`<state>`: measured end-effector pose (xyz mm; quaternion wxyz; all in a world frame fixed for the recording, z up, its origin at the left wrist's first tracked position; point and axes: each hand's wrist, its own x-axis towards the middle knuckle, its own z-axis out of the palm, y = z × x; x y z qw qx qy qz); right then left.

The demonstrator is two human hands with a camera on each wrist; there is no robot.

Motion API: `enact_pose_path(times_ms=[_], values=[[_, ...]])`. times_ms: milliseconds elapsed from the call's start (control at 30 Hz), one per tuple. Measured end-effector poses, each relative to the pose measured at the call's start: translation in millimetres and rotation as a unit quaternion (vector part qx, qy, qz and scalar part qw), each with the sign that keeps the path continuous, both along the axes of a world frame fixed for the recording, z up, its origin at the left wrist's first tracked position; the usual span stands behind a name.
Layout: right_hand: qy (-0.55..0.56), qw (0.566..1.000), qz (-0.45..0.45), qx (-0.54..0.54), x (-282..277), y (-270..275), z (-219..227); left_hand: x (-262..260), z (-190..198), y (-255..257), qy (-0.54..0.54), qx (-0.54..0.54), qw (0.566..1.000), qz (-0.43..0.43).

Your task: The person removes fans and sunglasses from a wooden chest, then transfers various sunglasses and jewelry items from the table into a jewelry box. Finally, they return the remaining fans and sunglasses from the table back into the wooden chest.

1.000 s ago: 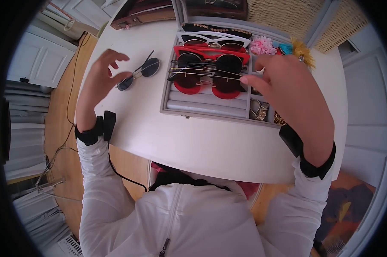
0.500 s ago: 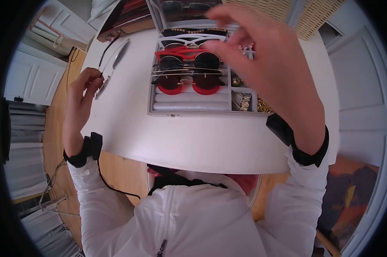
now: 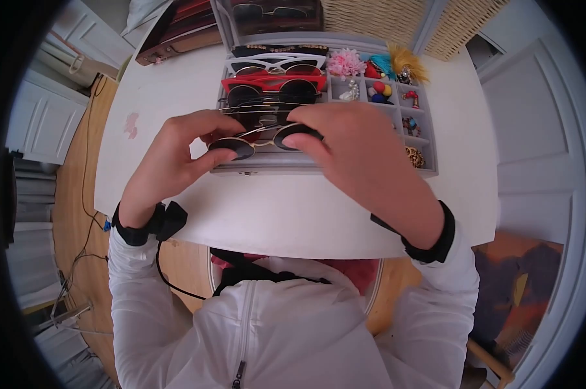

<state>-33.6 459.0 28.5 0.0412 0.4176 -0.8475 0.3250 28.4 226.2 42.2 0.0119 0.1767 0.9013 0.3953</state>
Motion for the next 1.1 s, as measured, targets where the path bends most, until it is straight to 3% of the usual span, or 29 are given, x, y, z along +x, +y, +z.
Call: enact_pose_path(times_ms=[33, 133, 367, 433, 533, 767, 900, 967, 1033, 1100], values=[[0.053, 0.999, 0.0, -0.004, 0, -1, -5, 1, -5, -1, 0.031, -0.019, 0.999, 0.019], [0.059, 0.997, 0.003, 0.049, 1, -2, -5, 2, -14, -2, 0.031, -0.042, 0.997, 0.055], [0.049, 0.997, 0.011, 0.063, -2, -2, -13, 2, -16, -4, 0.07, -0.075, 0.994, 0.043], [-0.019, 0.998, 0.008, 0.054, -2, -5, -15, 1, -15, -8, 0.056, -0.116, 0.991, 0.043], [-0.024, 0.997, -0.004, 0.073, -3, -4, -17, -1, -17, -7, 0.058, -0.119, 0.99, 0.053], [0.03, 0.997, -0.014, 0.063, -12, 14, -1, 2, -10, -2, 0.067, -0.139, 0.984, 0.092], [-0.048, 0.984, -0.168, -0.044, -38, 67, 38, 4, -7, -14, 0.088, -0.085, 0.983, 0.136], [-0.007, 0.968, -0.246, -0.044, -60, 99, 53, 0, -7, -24, 0.024, -0.071, 0.969, 0.237], [-0.005, 0.957, -0.287, -0.033, -91, 124, 51, -6, -14, -37, 0.038, -0.092, 0.969, 0.226], [-0.086, 0.956, -0.28, 0.027, -129, 151, 22, -12, -18, -44, -0.04, -0.052, 0.968, 0.242]])
